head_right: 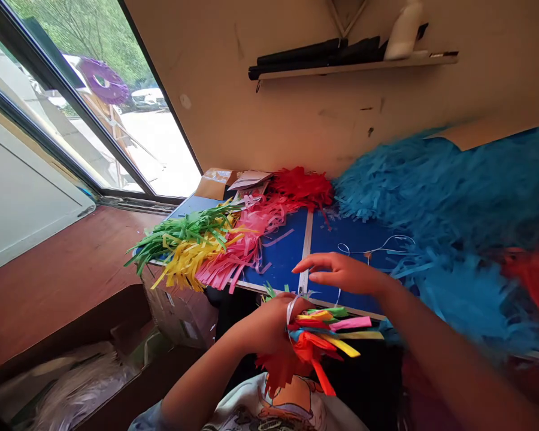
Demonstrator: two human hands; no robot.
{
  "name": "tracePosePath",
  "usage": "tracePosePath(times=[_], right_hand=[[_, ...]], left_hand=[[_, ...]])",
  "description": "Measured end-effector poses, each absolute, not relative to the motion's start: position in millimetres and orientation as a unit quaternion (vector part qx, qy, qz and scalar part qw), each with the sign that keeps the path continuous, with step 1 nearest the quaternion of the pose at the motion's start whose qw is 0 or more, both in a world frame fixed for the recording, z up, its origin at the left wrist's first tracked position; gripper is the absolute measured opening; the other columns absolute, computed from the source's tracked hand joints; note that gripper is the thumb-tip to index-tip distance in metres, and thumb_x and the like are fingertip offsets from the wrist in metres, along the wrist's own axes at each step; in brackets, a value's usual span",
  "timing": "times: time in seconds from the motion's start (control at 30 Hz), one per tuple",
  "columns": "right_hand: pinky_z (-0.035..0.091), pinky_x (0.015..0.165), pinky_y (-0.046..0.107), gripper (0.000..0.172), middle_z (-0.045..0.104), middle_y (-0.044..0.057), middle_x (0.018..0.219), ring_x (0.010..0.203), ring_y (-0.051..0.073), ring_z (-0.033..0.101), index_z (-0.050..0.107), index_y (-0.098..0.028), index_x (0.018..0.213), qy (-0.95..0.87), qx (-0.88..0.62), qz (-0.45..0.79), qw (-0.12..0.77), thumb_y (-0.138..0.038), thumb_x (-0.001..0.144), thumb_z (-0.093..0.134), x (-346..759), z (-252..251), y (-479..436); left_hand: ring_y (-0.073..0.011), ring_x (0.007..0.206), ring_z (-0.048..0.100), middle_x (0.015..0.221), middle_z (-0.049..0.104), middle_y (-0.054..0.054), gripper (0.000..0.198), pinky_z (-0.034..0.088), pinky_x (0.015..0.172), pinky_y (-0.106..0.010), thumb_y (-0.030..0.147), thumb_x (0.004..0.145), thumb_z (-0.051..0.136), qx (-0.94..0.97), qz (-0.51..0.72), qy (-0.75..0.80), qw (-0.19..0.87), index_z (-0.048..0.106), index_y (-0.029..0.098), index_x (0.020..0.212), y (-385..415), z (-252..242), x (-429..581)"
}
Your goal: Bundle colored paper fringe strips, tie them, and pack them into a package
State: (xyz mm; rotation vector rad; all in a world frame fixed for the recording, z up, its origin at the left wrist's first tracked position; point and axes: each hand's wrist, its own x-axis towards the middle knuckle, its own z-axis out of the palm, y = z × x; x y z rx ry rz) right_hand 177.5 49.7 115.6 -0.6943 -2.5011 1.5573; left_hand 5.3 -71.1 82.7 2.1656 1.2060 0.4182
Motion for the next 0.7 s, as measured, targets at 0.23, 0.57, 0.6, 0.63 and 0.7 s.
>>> tracePosePath(times=[0.23, 0.57, 0.6, 0.63, 0.7], right_hand=[[0.044, 0.064, 0.026, 0.024, 0.063, 0.005, 0.08, 0.072, 0.016, 0.057, 0.067, -0.013, 0.082, -0.853, -0.204, 0.474, -0.077, -0.031, 0.077, 0.051, 165.2, 124.6, 31.3], [0.038, 0.061, 0.026, 0.024, 0.053, 0.001, 0.075, 0.067, 0.013, 0.047, 0.049, -0.017, 0.08, -0.785, -0.268, 0.559, -0.021, -0.04, 0.081, 0.048, 183.3, 98.1, 31.6], [0.039, 0.065, 0.027, 0.025, 0.054, 0.002, 0.078, 0.07, 0.014, 0.049, 0.049, -0.017, 0.08, -0.775, -0.266, 0.573, -0.003, -0.042, 0.082, 0.048, 185.8, 98.0, 31.6], [0.04, 0.07, 0.03, 0.025, 0.056, 0.003, 0.084, 0.076, 0.016, 0.052, 0.049, -0.017, 0.081, -0.764, -0.26, 0.591, 0.02, -0.043, 0.082, 0.048, 188.2, 97.7, 31.2], [0.039, 0.083, 0.035, 0.024, 0.057, 0.007, 0.102, 0.095, 0.019, 0.053, 0.048, -0.018, 0.08, -0.729, -0.243, 0.636, 0.063, -0.042, 0.083, 0.05, 192.4, 96.5, 28.5]], left_hand=[[-0.022, 0.09, 0.061, 0.098, 0.065, -0.005, 0.031, 0.043, 0.082, -0.028, 0.029, 0.069, 0.066, 0.848, 0.189, 0.381, 0.315, 0.055, 0.02, 0.096, -72.9, 77.0, 4.1], [-0.0202, 0.082, 0.06, 0.088, 0.066, -0.001, 0.034, 0.042, 0.076, -0.026, 0.034, 0.069, 0.066, 0.845, 0.175, 0.409, 0.298, 0.054, 0.022, 0.099, -69.4, 79.9, 4.3], [-0.0205, 0.083, 0.06, 0.09, 0.066, -0.001, 0.037, 0.041, 0.078, -0.027, 0.036, 0.07, 0.065, 0.845, 0.17, 0.413, 0.295, 0.053, 0.022, 0.102, -69.2, 79.7, 4.6], [-0.0211, 0.084, 0.06, 0.093, 0.066, -0.002, 0.04, 0.041, 0.081, -0.029, 0.038, 0.071, 0.065, 0.844, 0.165, 0.421, 0.29, 0.052, 0.023, 0.106, -68.9, 79.3, 4.8], [-0.023, 0.085, 0.06, 0.095, 0.066, -0.004, 0.045, 0.04, 0.083, -0.031, 0.038, 0.069, 0.065, 0.84, 0.148, 0.443, 0.276, 0.049, 0.022, 0.109, -68.0, 78.6, 5.7]])
